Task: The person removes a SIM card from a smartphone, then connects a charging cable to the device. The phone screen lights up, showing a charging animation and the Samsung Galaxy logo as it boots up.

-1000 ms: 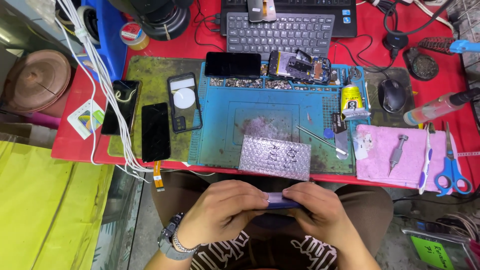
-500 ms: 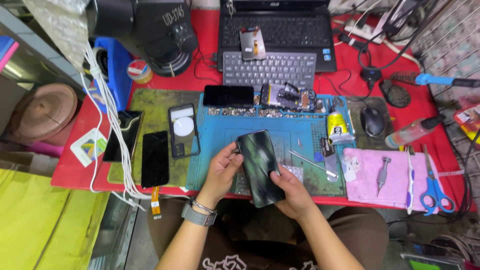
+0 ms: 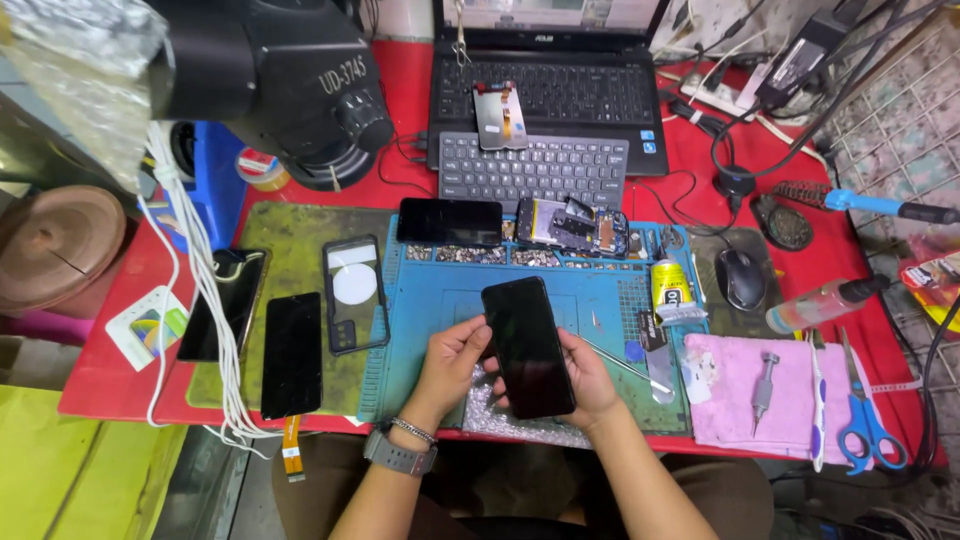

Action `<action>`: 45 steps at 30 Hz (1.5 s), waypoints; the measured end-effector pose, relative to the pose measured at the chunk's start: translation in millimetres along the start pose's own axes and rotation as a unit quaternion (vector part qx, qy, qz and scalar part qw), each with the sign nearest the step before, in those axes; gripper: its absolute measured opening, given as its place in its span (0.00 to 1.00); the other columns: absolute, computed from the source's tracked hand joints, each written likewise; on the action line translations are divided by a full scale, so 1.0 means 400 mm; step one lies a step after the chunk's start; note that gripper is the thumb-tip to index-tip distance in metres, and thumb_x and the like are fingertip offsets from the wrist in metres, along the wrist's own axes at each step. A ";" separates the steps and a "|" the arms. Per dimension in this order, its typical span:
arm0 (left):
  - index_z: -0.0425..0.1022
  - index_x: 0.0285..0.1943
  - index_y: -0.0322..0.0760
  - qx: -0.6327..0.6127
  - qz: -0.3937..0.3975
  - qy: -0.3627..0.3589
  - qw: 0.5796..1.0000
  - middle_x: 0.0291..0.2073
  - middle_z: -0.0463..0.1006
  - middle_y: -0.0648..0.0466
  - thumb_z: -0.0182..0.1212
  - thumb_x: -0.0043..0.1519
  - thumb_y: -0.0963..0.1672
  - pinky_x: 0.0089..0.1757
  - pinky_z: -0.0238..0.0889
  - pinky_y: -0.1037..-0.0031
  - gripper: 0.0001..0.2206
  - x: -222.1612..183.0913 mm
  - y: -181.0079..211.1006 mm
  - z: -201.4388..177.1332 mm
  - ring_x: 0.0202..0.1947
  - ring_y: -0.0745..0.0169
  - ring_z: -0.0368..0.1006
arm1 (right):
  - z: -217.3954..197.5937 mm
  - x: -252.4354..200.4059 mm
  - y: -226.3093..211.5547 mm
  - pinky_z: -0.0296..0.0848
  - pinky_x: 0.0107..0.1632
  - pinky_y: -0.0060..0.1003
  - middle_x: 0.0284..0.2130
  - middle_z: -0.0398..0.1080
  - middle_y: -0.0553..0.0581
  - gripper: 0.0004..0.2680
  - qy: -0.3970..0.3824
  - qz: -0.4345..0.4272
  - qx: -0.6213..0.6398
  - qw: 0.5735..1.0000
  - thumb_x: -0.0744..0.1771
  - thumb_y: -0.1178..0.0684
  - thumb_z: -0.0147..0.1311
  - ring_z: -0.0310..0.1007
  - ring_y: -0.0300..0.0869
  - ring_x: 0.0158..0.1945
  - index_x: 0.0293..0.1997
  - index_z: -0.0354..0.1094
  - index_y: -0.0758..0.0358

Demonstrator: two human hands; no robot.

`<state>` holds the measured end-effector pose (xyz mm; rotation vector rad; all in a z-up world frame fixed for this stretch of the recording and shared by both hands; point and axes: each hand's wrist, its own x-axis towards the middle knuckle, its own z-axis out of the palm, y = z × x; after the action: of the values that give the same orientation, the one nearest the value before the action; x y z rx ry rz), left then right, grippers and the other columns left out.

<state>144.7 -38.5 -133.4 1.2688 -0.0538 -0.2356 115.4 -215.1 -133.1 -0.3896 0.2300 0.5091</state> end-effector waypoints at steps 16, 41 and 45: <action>0.70 0.70 0.35 0.000 0.054 -0.035 0.998 0.36 0.85 0.52 0.65 0.62 0.37 0.38 0.77 0.76 0.25 0.019 -0.060 -0.019 0.31 0.70 0.79 | -0.036 -0.009 0.004 0.64 0.65 0.66 0.46 0.75 0.81 0.24 0.029 -0.018 0.009 0.999 0.66 0.37 0.39 0.76 0.73 0.51 0.49 0.75 0.73; 0.77 0.64 0.32 -0.041 0.073 -0.024 0.996 0.31 0.84 0.55 0.73 0.55 0.36 0.38 0.74 0.81 0.25 -0.026 0.037 0.036 0.32 0.75 0.77 | 0.013 -0.028 0.004 0.72 0.58 0.60 0.45 0.76 0.79 0.25 0.002 -0.051 -0.013 0.999 0.67 0.38 0.36 0.78 0.66 0.48 0.54 0.72 0.72; 0.70 0.69 0.29 -0.082 0.085 -0.070 0.991 0.33 0.82 0.48 0.72 0.57 0.36 0.35 0.76 0.75 0.29 0.016 -0.061 -0.028 0.31 0.66 0.78 | 0.048 -0.037 0.018 0.72 0.58 0.59 0.44 0.76 0.77 0.22 -0.013 -0.083 -0.027 0.996 0.68 0.41 0.38 0.78 0.64 0.48 0.52 0.73 0.71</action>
<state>149.3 -35.9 -160.4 1.0767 -0.2572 -0.1775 101.3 -207.5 -113.5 -0.4505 0.1569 0.3580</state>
